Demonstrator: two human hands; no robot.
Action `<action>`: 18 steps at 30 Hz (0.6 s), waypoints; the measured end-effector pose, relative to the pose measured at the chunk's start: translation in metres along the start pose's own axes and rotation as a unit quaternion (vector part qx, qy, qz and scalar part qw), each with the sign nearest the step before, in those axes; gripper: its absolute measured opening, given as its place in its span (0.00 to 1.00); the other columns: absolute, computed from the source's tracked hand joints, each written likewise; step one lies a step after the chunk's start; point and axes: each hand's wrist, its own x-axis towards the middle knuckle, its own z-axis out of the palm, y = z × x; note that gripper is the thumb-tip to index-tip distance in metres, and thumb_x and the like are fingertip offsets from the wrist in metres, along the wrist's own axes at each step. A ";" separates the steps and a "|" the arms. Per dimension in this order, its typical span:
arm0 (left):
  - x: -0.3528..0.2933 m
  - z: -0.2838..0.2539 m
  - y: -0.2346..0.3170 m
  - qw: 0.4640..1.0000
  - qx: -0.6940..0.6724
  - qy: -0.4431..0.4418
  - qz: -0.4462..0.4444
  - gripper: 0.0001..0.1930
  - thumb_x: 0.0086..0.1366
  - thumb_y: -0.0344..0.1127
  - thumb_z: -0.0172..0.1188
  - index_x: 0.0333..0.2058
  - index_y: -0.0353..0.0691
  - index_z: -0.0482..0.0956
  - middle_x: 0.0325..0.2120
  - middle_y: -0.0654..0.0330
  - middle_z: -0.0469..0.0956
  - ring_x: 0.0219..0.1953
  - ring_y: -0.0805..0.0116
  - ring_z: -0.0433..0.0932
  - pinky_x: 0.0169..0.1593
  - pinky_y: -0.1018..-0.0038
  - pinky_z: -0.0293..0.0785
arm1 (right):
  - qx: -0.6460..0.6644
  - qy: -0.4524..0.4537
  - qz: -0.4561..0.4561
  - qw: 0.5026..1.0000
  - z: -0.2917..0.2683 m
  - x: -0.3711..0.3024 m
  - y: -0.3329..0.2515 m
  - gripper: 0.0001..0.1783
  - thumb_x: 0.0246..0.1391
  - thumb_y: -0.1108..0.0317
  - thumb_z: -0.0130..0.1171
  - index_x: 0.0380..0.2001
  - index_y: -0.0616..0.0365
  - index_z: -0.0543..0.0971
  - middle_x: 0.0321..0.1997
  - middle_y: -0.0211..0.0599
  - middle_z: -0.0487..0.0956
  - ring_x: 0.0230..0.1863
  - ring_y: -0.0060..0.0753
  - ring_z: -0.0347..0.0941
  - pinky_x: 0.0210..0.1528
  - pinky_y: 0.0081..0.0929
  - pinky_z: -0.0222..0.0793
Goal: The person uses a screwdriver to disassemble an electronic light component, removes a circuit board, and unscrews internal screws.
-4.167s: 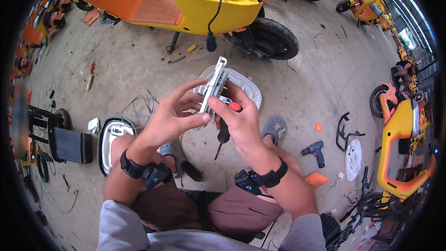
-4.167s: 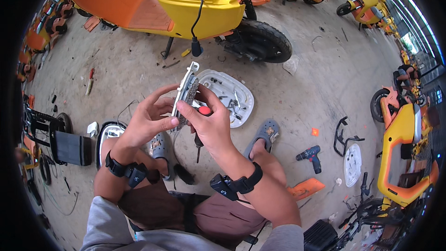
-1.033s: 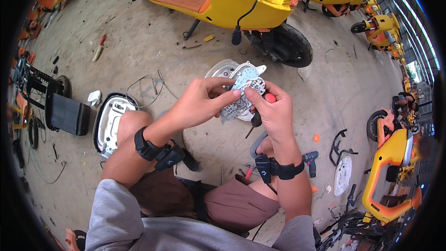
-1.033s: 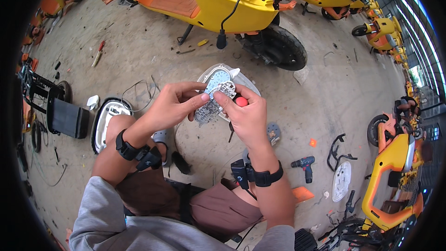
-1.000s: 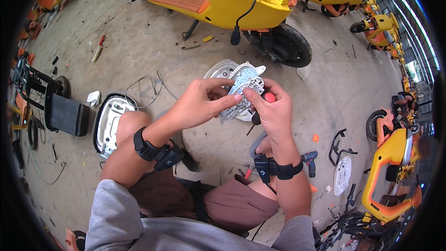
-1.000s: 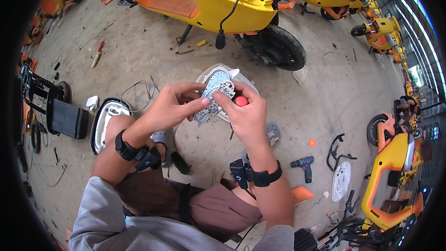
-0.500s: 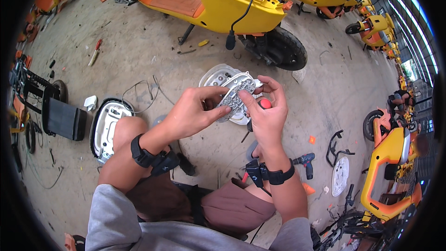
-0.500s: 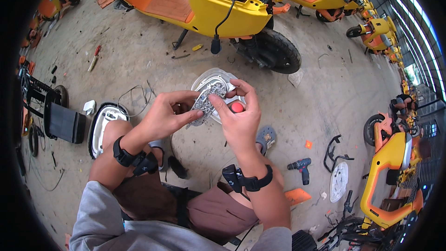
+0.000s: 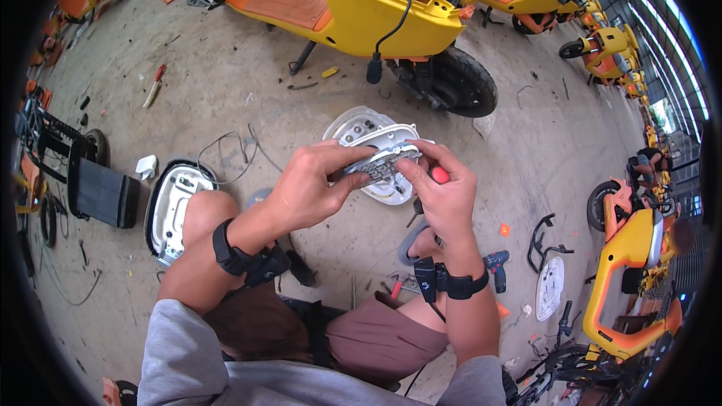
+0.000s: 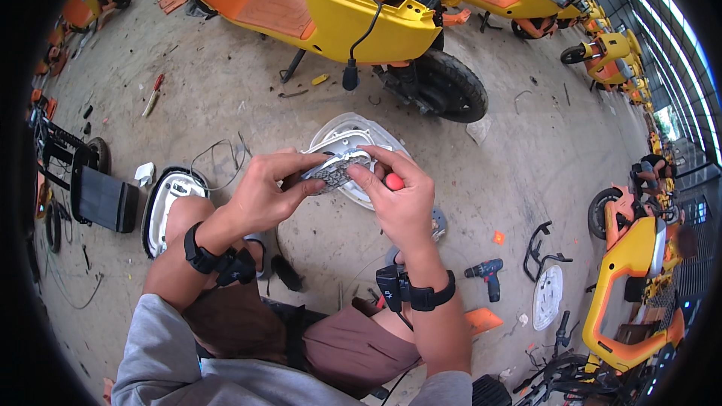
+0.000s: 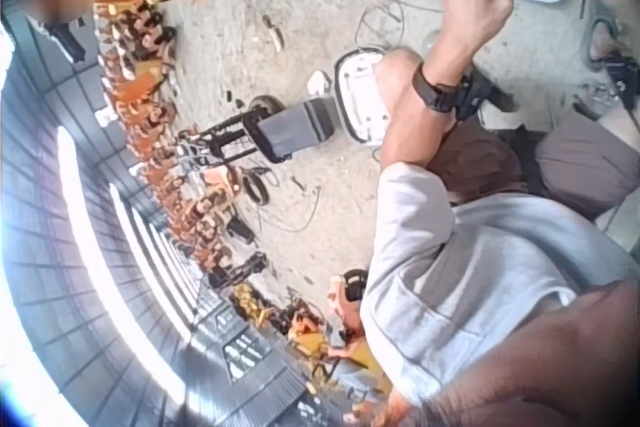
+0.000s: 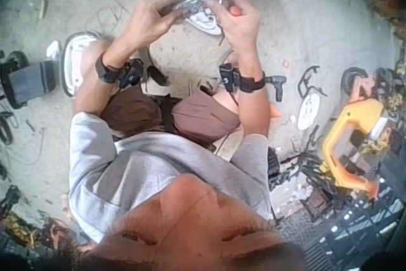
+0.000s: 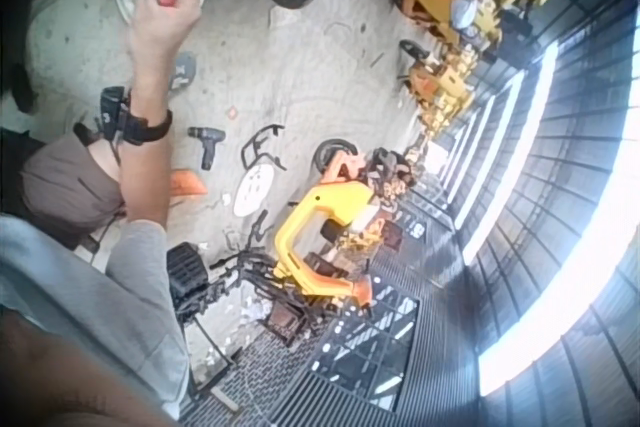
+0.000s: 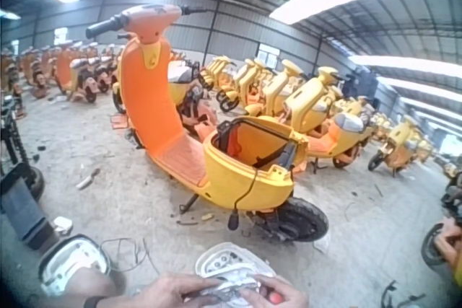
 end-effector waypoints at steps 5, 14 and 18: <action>-0.001 0.000 -0.004 0.997 0.055 -0.012 0.050 0.18 0.55 0.22 0.66 0.47 0.37 0.82 0.22 0.54 0.73 0.24 0.63 0.70 0.28 0.69 0.65 | 0.008 -0.009 0.036 0.999 -0.006 -0.002 0.000 0.15 0.44 0.75 0.74 0.37 0.68 0.83 0.24 0.23 0.70 0.28 0.15 0.63 0.31 0.15 0.59; -0.001 -0.003 -0.004 0.994 0.074 -0.024 0.082 0.19 0.55 0.23 0.65 0.48 0.36 0.81 0.22 0.53 0.72 0.26 0.59 0.71 0.30 0.67 0.66 | 0.039 -0.003 0.068 0.997 -0.008 -0.002 -0.002 0.16 0.42 0.73 0.77 0.34 0.69 0.82 0.29 0.24 0.74 0.28 0.13 0.65 0.29 0.14 0.60; -0.002 -0.002 -0.008 0.992 0.094 -0.021 0.086 0.20 0.55 0.25 0.66 0.49 0.37 0.80 0.24 0.54 0.74 0.27 0.58 0.71 0.31 0.67 0.67 | 0.003 0.013 0.048 0.999 -0.007 -0.003 0.008 0.16 0.44 0.72 0.76 0.34 0.69 0.82 0.30 0.27 0.78 0.27 0.12 0.68 0.28 0.13 0.62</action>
